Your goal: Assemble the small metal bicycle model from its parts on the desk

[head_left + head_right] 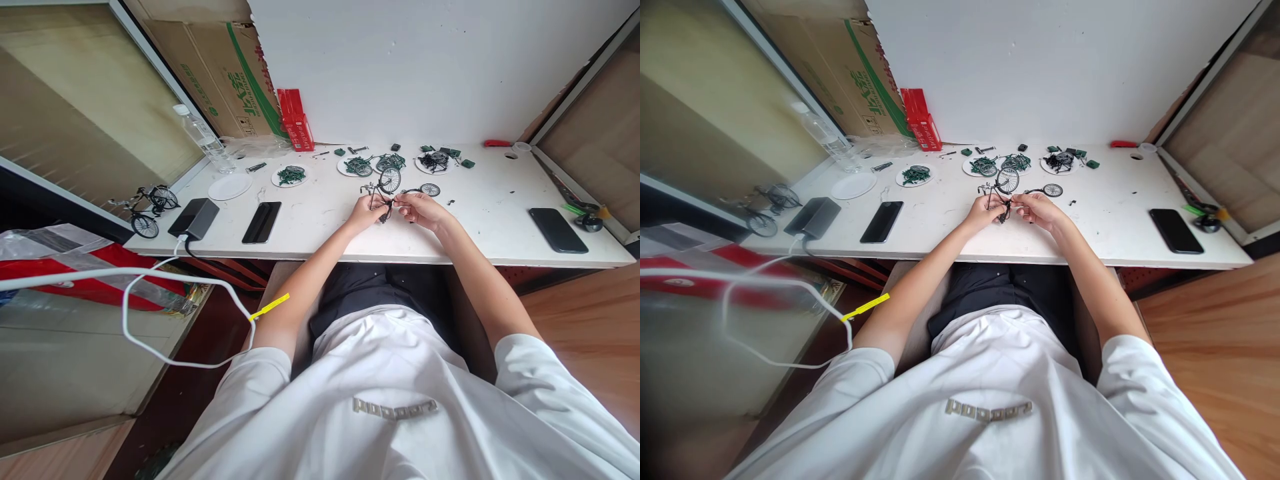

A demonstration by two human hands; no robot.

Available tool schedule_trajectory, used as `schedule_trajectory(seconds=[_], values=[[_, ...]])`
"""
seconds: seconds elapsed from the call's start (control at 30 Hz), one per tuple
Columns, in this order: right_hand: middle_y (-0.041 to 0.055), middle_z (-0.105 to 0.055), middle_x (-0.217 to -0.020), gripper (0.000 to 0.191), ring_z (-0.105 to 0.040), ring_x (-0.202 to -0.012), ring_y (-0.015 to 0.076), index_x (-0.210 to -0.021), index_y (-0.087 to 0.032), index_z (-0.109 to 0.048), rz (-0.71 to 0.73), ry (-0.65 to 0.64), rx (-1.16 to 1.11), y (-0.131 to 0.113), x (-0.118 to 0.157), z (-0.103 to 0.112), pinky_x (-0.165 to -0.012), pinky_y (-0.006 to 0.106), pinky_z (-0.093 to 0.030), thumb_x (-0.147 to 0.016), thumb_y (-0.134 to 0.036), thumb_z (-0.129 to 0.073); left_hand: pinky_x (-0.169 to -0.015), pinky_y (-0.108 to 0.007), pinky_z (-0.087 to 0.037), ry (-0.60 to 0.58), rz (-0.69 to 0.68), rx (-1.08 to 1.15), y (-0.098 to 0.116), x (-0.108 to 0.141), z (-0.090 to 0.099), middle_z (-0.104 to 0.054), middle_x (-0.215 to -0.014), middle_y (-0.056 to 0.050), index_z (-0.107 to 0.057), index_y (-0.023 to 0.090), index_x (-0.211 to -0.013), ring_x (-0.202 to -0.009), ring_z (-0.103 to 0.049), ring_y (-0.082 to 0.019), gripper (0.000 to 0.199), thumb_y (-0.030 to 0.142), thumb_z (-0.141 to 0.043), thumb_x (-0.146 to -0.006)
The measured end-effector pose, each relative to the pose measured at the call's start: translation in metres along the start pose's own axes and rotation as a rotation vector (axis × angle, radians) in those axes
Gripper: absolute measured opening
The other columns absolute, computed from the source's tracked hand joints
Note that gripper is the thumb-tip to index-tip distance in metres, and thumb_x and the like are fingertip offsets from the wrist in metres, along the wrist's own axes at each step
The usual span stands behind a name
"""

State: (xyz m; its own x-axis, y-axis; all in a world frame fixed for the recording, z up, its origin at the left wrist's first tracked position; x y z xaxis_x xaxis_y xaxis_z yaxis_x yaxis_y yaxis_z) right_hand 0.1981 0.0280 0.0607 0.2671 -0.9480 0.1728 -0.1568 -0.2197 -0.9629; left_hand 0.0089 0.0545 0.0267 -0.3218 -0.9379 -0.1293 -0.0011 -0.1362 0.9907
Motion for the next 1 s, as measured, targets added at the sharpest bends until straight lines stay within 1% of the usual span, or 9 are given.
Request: schedule_trajectory(seconds=[0.2,0.37,0.6,0.83,0.93,1.0], values=[[0.0063,-0.08,-0.095,0.026,-0.057,-0.062,0.0072,-0.092,-0.018,-0.074,-0.026,0.027,-0.052,0.0042,-0.0009,0.0003,-0.043,0.018,-0.039,-0.084,-0.028,-0.097,-0.061,-0.019,-0.052,0.012,0.017,-0.004,0.0033,0.0019,-0.0005,-0.08,-0.094,-0.007,-0.075,0.014,-0.115,-0.084,-0.076,-0.016,0.033,0.024,-0.083,-0.085],[0.0043,-0.078,-0.093,0.026,-0.054,-0.06,0.0052,-0.094,-0.017,-0.074,-0.056,-0.023,-0.112,0.0069,-0.0004,-0.0013,-0.042,0.015,-0.038,-0.085,-0.027,-0.096,-0.063,-0.019,-0.052,0.029,0.008,0.003,0.0025,0.0016,0.0002,-0.081,-0.098,-0.008,-0.076,0.015,-0.113,-0.087,-0.076,-0.016,0.033,0.025,-0.084,-0.083],[0.0038,-0.076,-0.09,0.016,-0.054,-0.061,0.0058,-0.094,-0.016,-0.075,-0.049,-0.041,-0.159,0.0083,0.0001,-0.0033,-0.043,0.014,-0.04,-0.091,-0.023,-0.089,-0.062,-0.019,-0.052,0.005,-0.032,0.005,-0.0028,-0.0009,0.0006,-0.081,-0.107,-0.01,-0.075,0.015,-0.114,-0.093,-0.077,-0.018,0.035,0.028,-0.087,-0.084],[0.0045,-0.075,-0.09,0.01,-0.055,-0.062,0.0061,-0.093,-0.015,-0.075,-0.049,0.024,-0.159,0.0076,0.0016,-0.008,-0.044,0.015,-0.04,-0.094,-0.019,-0.085,-0.063,-0.021,-0.054,-0.001,-0.02,0.007,-0.0029,0.0006,-0.0006,-0.082,-0.108,-0.011,-0.072,0.015,-0.115,-0.094,-0.077,-0.019,0.038,0.03,-0.088,-0.085],[0.0054,-0.076,-0.093,0.013,-0.056,-0.063,0.0067,-0.095,-0.016,-0.076,-0.036,0.042,-0.128,0.0072,0.0021,-0.0084,-0.044,0.016,-0.04,-0.092,-0.022,-0.087,-0.062,-0.021,-0.052,0.006,-0.02,0.011,-0.0013,0.0009,-0.0004,-0.082,-0.106,-0.01,-0.071,0.015,-0.113,-0.093,-0.076,-0.018,0.035,0.029,-0.088,-0.085],[0.0059,-0.077,-0.097,0.018,-0.058,-0.064,0.007,-0.097,-0.016,-0.076,0.006,0.049,-0.084,0.0068,0.0017,-0.0081,-0.046,0.017,-0.04,-0.091,-0.027,-0.089,-0.061,-0.021,-0.051,0.01,-0.005,0.024,0.0002,0.0014,-0.0001,-0.081,-0.102,-0.009,-0.071,0.015,-0.112,-0.087,-0.075,-0.017,0.034,0.029,-0.088,-0.085]])
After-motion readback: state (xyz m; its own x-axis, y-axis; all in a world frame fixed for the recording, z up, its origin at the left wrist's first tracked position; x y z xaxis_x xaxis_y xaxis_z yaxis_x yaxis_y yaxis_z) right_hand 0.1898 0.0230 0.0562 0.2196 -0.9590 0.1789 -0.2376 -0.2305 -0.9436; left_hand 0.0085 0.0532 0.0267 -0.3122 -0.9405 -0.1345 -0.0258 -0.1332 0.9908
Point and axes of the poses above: each hand's wrist, its own x-axis away from the middle knuckle, its own z-axis out of the back of the hand, y = z × x, the point moved 4 cm from there along -x, towards the middle knuckle
